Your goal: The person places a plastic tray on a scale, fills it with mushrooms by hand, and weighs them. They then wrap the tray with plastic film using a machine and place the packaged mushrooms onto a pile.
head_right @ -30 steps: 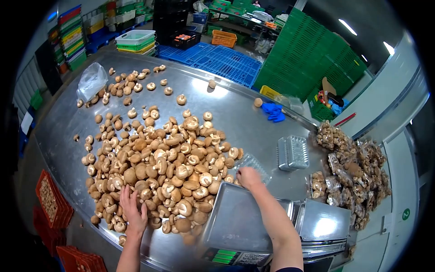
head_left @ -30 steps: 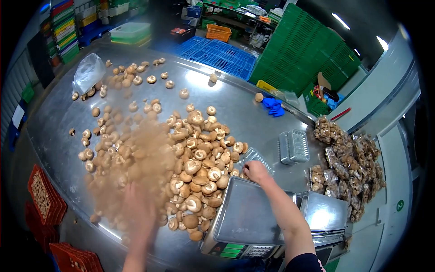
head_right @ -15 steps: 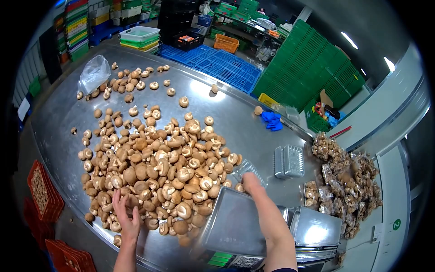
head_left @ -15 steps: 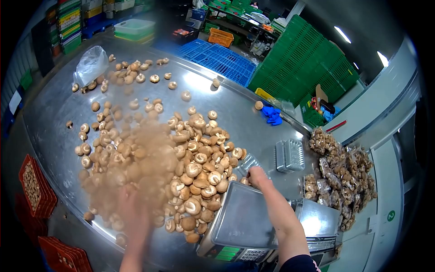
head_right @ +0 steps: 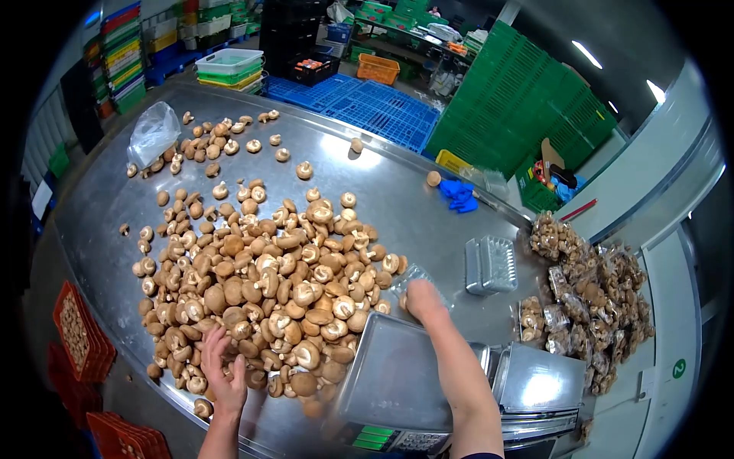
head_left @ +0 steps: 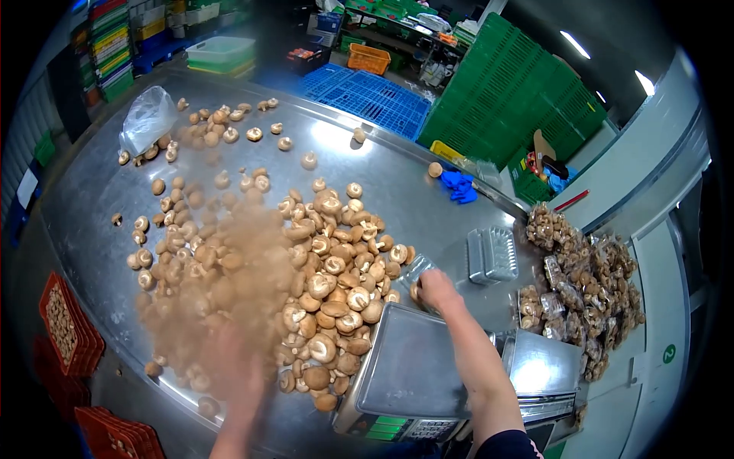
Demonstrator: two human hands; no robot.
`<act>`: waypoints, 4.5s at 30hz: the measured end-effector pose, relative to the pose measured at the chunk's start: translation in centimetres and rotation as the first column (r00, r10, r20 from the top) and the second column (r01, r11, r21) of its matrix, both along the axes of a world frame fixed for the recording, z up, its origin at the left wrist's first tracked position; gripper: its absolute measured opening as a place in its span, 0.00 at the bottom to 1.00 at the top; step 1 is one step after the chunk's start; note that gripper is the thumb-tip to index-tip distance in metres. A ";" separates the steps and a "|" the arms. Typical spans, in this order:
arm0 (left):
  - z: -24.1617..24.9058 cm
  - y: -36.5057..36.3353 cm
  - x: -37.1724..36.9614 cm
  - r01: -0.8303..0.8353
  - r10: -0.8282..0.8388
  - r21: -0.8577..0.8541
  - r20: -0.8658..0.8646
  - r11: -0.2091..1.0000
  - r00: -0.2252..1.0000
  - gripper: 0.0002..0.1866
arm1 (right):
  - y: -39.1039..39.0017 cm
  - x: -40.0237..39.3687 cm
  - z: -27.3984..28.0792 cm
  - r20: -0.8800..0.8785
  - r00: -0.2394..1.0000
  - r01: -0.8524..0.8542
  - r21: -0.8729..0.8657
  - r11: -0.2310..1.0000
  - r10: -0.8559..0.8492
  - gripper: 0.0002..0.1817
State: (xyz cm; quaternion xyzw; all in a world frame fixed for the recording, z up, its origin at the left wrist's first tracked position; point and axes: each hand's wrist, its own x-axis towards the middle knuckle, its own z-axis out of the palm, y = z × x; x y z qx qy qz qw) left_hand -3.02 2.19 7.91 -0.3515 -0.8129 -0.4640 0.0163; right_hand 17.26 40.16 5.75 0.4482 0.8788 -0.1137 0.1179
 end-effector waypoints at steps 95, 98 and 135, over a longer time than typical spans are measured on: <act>-4.3 -13.8 4.6 0.143 -0.062 -0.103 0.559 0.984 0.827 0.08 | -32.3 4.9 0.1 -0.186 0.734 -0.270 -0.962 -0.029 -0.653 0.37; -5.0 -15.6 5.7 0.021 0.065 -0.106 0.741 0.994 0.668 0.07 | -36.2 4.8 -0.6 -0.313 0.764 -0.126 -0.930 0.346 -0.564 0.25; -19.1 -9.3 -0.2 -0.208 -0.034 0.183 0.822 0.961 0.568 0.12 | -36.9 -4.3 -11.2 -0.504 0.333 -0.011 -0.847 0.532 -0.797 0.23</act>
